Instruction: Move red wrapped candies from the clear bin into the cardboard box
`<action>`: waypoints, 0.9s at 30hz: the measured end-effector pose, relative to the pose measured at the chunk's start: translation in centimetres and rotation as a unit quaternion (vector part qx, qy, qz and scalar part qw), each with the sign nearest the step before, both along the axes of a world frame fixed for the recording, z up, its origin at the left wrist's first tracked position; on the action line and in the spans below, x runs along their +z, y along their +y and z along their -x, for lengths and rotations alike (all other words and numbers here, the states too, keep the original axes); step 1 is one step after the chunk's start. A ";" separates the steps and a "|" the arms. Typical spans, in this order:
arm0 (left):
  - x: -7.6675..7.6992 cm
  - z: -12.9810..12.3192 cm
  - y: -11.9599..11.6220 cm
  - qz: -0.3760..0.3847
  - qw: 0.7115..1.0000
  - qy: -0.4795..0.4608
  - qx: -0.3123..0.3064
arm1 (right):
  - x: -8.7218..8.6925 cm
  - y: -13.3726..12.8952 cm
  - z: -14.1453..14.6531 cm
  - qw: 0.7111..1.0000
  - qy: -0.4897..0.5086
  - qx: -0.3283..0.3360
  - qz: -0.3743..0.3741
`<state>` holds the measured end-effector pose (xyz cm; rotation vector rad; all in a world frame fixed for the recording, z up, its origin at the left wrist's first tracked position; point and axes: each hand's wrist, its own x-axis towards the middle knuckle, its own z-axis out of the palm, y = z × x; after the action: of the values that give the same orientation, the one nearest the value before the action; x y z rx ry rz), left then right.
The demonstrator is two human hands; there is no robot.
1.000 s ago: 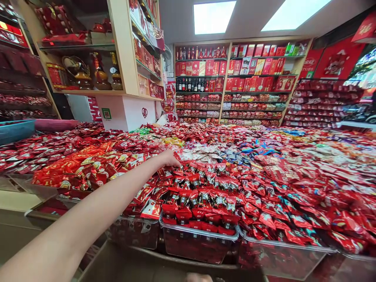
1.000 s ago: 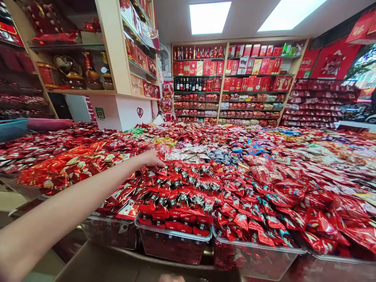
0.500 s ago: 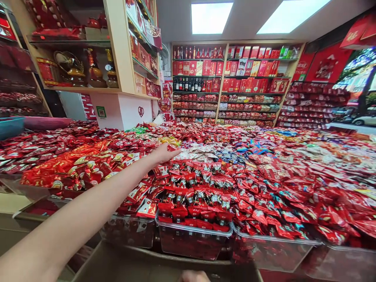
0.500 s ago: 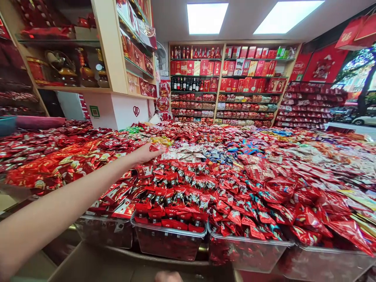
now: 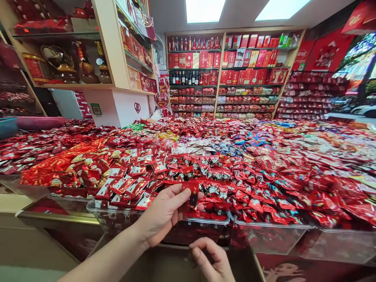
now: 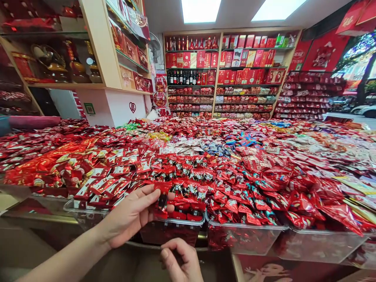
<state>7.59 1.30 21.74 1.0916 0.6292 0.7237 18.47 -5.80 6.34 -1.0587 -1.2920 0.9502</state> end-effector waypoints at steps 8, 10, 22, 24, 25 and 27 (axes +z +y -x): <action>-2.6 -1.9 -3.2 -0.044 0.997 0.052 -0.030 | 3.2 -1.3 -1.4 0.974 0.176 -0.112 -0.089; -2.8 -2.1 -3.4 -0.037 0.997 0.055 -0.048 | 3.3 -1.4 -1.5 0.978 0.163 -0.115 -0.065; -3.8 0.0 -5.5 -0.189 0.964 0.175 0.062 | 3.3 -1.1 -1.5 0.894 -0.136 -0.254 -0.342; -3.8 -0.1 -5.7 -0.178 0.964 0.174 0.090 | 3.1 -1.2 -0.7 0.897 -0.129 -0.265 -0.329; -4.0 -0.1 -5.6 -0.174 0.964 0.175 0.096 | 3.0 -1.3 -0.3 0.899 -0.128 -0.266 -0.325; -4.6 0.0 -5.2 -0.153 0.970 0.168 0.084 | 2.8 -1.4 0.1 0.899 -0.130 -0.263 -0.326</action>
<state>7.60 -3.87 17.16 1.4779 0.9280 0.8065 18.38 -7.16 9.09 -0.9306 -1.3011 -0.0550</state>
